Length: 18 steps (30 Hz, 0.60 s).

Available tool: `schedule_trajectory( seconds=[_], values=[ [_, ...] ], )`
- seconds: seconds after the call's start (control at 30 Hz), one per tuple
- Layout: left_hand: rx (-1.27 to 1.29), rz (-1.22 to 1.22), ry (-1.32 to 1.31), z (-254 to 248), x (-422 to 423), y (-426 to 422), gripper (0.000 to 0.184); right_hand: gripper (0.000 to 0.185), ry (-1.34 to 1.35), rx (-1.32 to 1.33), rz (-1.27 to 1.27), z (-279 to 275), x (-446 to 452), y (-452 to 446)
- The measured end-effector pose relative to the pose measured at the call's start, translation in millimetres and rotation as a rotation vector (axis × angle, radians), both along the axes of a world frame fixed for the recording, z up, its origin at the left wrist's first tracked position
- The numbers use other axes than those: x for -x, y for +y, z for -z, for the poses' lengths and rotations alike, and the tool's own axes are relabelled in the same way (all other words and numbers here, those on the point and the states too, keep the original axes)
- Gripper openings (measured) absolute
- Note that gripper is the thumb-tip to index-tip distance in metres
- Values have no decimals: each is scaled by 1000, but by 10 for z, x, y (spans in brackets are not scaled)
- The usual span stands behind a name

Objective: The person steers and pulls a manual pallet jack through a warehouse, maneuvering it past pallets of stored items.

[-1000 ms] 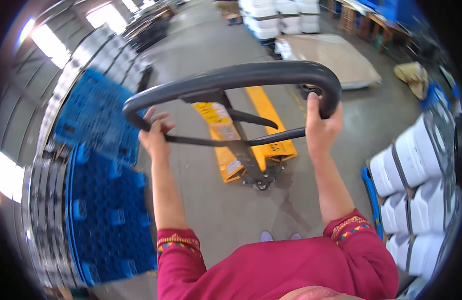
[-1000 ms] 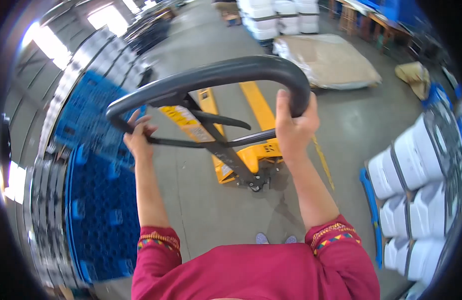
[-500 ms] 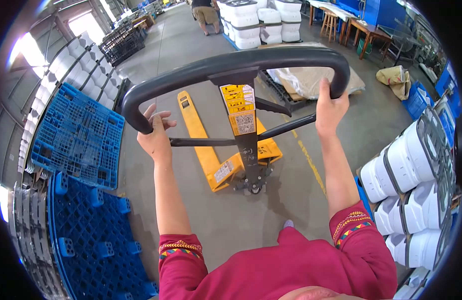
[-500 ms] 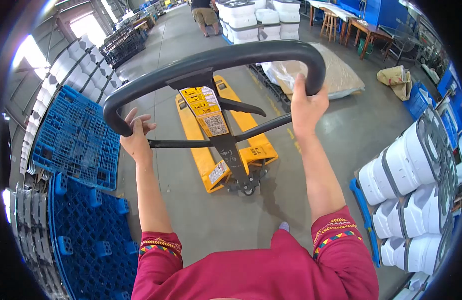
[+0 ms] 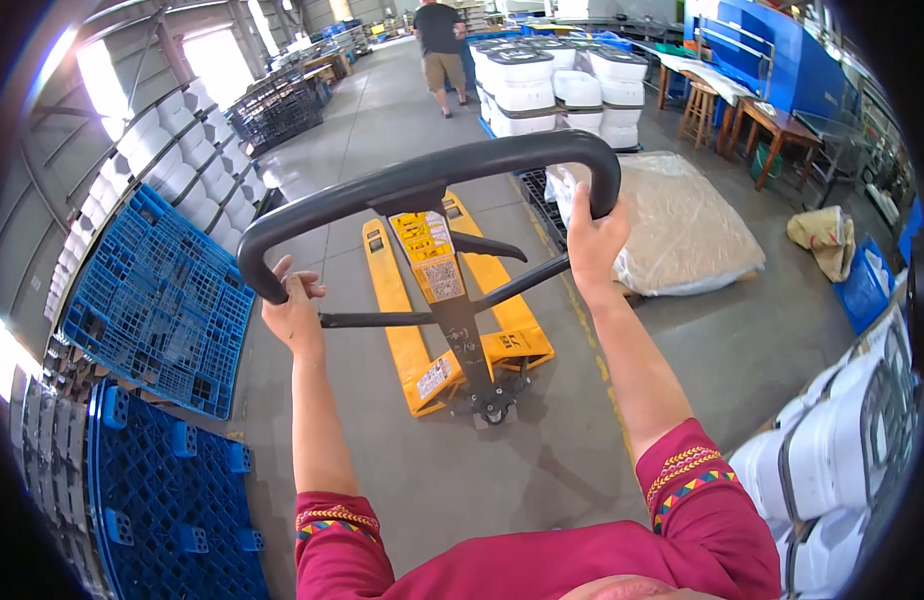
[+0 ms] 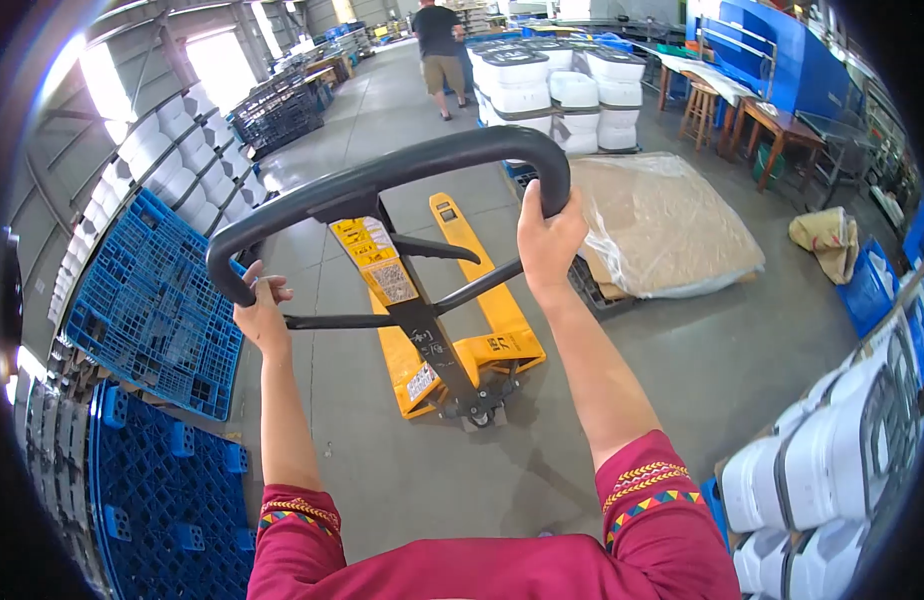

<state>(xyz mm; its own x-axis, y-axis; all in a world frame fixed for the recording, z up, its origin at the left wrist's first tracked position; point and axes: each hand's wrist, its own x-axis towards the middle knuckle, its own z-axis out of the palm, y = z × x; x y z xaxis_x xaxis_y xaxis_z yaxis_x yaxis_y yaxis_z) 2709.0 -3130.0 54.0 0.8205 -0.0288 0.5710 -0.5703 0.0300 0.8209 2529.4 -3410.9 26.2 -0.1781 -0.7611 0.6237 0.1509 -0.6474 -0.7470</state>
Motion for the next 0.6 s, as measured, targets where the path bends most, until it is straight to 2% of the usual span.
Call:
schedule_trajectory(
  seconds=[0.17,0.33,0.47,0.6],
  values=[
    [-7,-61,-22,18,-779,-563,29,23,-15,83,-11,5,-906,-691],
    [16,-69,-34,-3,-1596,-1150,30,28,106,34,42,31,-1823,-1344],
    [34,-72,-78,90,-2382,-1604,29,28,-8,44,-88,98,-2633,-1831],
    [25,-74,-41,147,-3180,-2058,28,27,61,-20,-107,202,-3436,-2312]
  ],
)
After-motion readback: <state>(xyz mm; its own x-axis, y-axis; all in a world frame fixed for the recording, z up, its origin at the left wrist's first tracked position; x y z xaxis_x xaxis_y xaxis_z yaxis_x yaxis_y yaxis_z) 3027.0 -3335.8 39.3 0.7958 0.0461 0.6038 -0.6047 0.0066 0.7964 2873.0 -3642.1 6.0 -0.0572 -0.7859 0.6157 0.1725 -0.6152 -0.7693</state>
